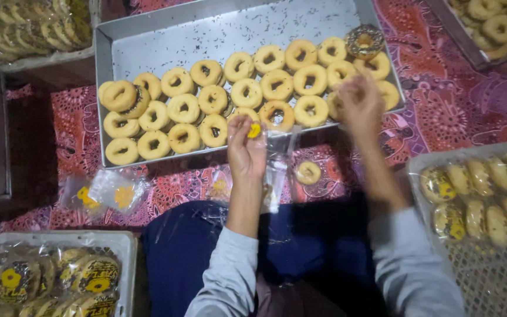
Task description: The person sits on the floor and packages ring-shaped doughnuts into clear plastic bags. They pick up doughnuts from a metal tray, place them into bags, and set the sealed packages into a white crate.
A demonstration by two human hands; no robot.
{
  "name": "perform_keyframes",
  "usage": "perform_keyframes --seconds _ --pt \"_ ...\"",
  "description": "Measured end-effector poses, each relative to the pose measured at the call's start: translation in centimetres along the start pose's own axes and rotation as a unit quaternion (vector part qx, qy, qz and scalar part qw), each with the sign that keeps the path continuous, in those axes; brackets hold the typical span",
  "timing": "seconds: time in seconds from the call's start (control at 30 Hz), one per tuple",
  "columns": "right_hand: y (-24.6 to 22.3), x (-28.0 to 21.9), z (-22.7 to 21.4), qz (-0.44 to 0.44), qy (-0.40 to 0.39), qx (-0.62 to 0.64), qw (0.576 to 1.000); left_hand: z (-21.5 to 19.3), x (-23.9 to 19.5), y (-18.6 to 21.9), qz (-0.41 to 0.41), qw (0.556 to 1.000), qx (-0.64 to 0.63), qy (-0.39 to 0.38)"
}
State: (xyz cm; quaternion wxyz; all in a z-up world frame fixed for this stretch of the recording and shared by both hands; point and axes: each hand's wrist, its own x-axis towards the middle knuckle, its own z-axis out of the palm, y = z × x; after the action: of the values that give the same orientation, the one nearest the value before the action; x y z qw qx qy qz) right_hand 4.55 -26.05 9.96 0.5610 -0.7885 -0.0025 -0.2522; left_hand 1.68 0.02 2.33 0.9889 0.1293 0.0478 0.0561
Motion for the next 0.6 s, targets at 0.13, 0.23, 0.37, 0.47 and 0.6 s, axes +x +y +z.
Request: perform_keyframes --seconds 0.13,0.23,0.37,0.47,0.6 --pt "3.0 9.1 -3.6 -0.178 0.091 -0.455 0.868 1.5 1.7 0.4 -0.049 0.995 -0.083 0.031" --pt "2.5 11.3 -3.1 -0.028 0.006 -0.439 0.898 1.3 2.6 0.3 -0.087 0.985 -0.146 0.038" --pt "-1.8 8.3 -2.0 -0.041 -0.024 -0.24 0.97 0.4 3.4 0.8 -0.089 0.973 -0.209 0.046" --pt "-7.1 0.3 -0.5 0.078 -0.103 0.034 0.991 0.3 4.1 2.2 -0.059 0.973 -0.218 0.04" --pt "-13.2 -8.7 2.6 -0.045 -0.198 -0.099 0.974 1.3 2.4 2.3 -0.01 0.957 -0.288 -0.024"
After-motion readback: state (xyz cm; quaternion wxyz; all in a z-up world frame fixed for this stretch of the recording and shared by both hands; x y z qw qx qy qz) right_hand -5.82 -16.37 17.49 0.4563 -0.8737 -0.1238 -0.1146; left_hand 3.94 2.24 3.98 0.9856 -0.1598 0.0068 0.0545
